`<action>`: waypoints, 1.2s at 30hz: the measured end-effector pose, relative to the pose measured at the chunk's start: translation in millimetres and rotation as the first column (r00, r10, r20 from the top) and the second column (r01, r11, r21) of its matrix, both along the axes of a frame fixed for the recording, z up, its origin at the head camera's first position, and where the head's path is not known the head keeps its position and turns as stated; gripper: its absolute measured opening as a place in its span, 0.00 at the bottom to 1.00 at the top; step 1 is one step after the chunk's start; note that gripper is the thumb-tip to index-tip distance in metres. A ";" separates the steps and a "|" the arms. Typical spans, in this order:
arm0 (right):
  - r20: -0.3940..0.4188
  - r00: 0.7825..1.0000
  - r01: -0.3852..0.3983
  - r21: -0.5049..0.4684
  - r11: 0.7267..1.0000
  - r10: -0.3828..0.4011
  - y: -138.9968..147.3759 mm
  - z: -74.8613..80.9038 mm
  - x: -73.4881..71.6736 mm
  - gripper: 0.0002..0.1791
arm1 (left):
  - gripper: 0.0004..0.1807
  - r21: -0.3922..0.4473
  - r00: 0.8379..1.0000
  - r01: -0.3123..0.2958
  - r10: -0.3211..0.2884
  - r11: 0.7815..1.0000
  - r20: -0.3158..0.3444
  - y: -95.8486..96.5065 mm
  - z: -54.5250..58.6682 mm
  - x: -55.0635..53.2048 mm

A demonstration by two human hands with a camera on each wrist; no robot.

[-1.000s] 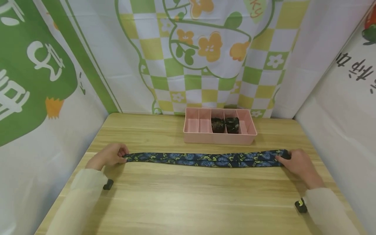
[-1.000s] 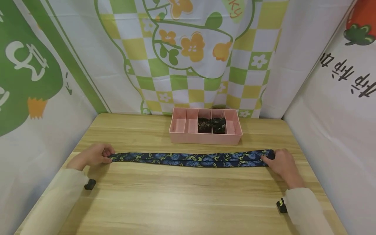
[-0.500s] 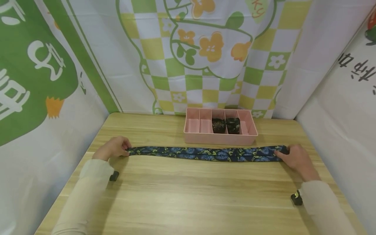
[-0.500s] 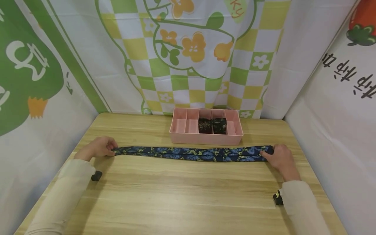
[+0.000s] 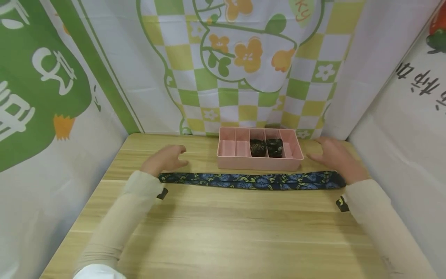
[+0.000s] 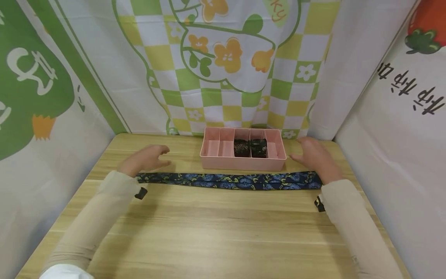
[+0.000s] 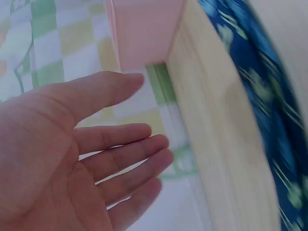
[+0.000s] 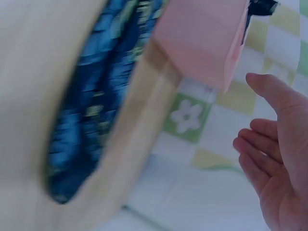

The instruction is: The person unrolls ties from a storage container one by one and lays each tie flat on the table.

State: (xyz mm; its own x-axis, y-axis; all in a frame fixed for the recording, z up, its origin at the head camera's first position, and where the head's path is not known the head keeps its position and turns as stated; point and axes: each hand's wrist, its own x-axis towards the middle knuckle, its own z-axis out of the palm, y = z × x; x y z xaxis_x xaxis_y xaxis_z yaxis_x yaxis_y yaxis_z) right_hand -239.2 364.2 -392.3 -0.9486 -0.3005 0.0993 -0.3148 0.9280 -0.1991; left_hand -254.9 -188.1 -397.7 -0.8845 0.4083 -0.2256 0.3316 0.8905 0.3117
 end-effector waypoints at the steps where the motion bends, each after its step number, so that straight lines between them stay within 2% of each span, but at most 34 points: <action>1: -0.004 0.999 -0.032 0.008 0.999 0.032 -7.9 5.2 -5.7 0.36 | 0.35 -0.001 1.000 0.009 -0.009 1.000 -0.007 8.2 2.3 -3.2; 3: -0.024 0.996 -0.088 0.027 0.996 0.089 -22.6 12.6 -17.2 0.34 | 0.39 0.008 1.000 0.014 -0.014 1.000 -0.018 23.9 5.2 -9.4; 7: 0.006 0.985 -0.172 0.058 0.984 0.171 -48.7 21.6 -40.5 0.33 | 0.45 0.055 0.999 0.010 -0.008 0.998 -0.041 52.0 5.7 -20.3; 9: 0.049 0.979 -0.202 0.065 0.977 0.199 -60.7 23.8 -51.3 0.33 | 0.47 0.079 0.999 0.005 -0.001 0.997 -0.053 64.6 3.2 -26.1; 12: 0.069 0.962 -0.269 0.108 0.957 0.263 -77.4 24.3 -65.8 0.32 | 0.49 0.119 0.998 -0.011 0.019 0.993 -0.061 82.6 -2.4 -32.4; 15: 0.090 0.950 -0.309 0.161 0.937 0.298 -91.1 20.6 -78.0 0.26 | 0.50 0.175 0.996 -0.009 0.025 0.985 -0.089 99.8 -10.1 -36.1; 17: 0.135 0.952 -0.298 0.193 0.935 0.275 -97.8 17.7 -83.7 0.23 | 0.51 0.205 0.994 -0.009 0.032 0.979 -0.107 110.4 -16.4 -36.4; 19: 0.196 0.954 -0.265 0.206 0.942 0.226 -102.6 14.8 -88.0 0.19 | 0.52 0.198 0.991 0.002 0.025 0.980 -0.135 119.9 -22.8 -36.1; 22: 0.287 0.944 -0.228 0.221 0.948 0.160 -108.1 10.5 -93.0 0.16 | 0.52 0.141 0.987 -0.001 0.024 0.990 -0.160 130.1 -34.3 -35.7; 25: 0.332 0.934 -0.223 0.243 0.944 0.135 -112.6 3.5 -99.1 0.13 | 0.54 0.087 0.984 -0.009 0.024 0.996 -0.177 137.5 -45.2 -36.0; 27: 0.342 0.931 -0.223 0.256 0.940 0.128 -114.9 -0.7 -102.5 0.14 | 0.56 0.072 0.984 -0.015 0.027 0.997 -0.177 141.4 -51.8 -36.7; 30: 0.316 0.939 -0.231 0.298 0.926 0.133 -116.7 -5.9 -106.4 0.17 | 0.56 0.073 0.983 -0.016 0.029 0.997 -0.180 146.4 -58.6 -37.0; 34: 0.302 0.945 -0.231 0.345 0.910 0.125 -119.2 -12.4 -107.9 0.24 | 0.55 0.071 0.977 -0.035 0.049 0.997 -0.208 150.1 -62.4 -35.7; 36: 0.296 0.946 -0.243 0.381 0.892 0.132 -121.1 -16.4 -108.6 0.24 | 0.55 0.069 0.974 -0.048 0.062 0.996 -0.220 151.4 -62.2 -35.0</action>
State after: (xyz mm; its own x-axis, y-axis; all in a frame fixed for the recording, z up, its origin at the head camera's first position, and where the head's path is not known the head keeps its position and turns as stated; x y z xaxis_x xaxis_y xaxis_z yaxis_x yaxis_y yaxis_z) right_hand -347.9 243.1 -408.7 -0.8457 -0.4358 -0.3081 -0.4810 0.8725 0.0860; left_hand -289.9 -36.7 -460.0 -0.9310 0.3649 0.0030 0.3498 0.8902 0.2919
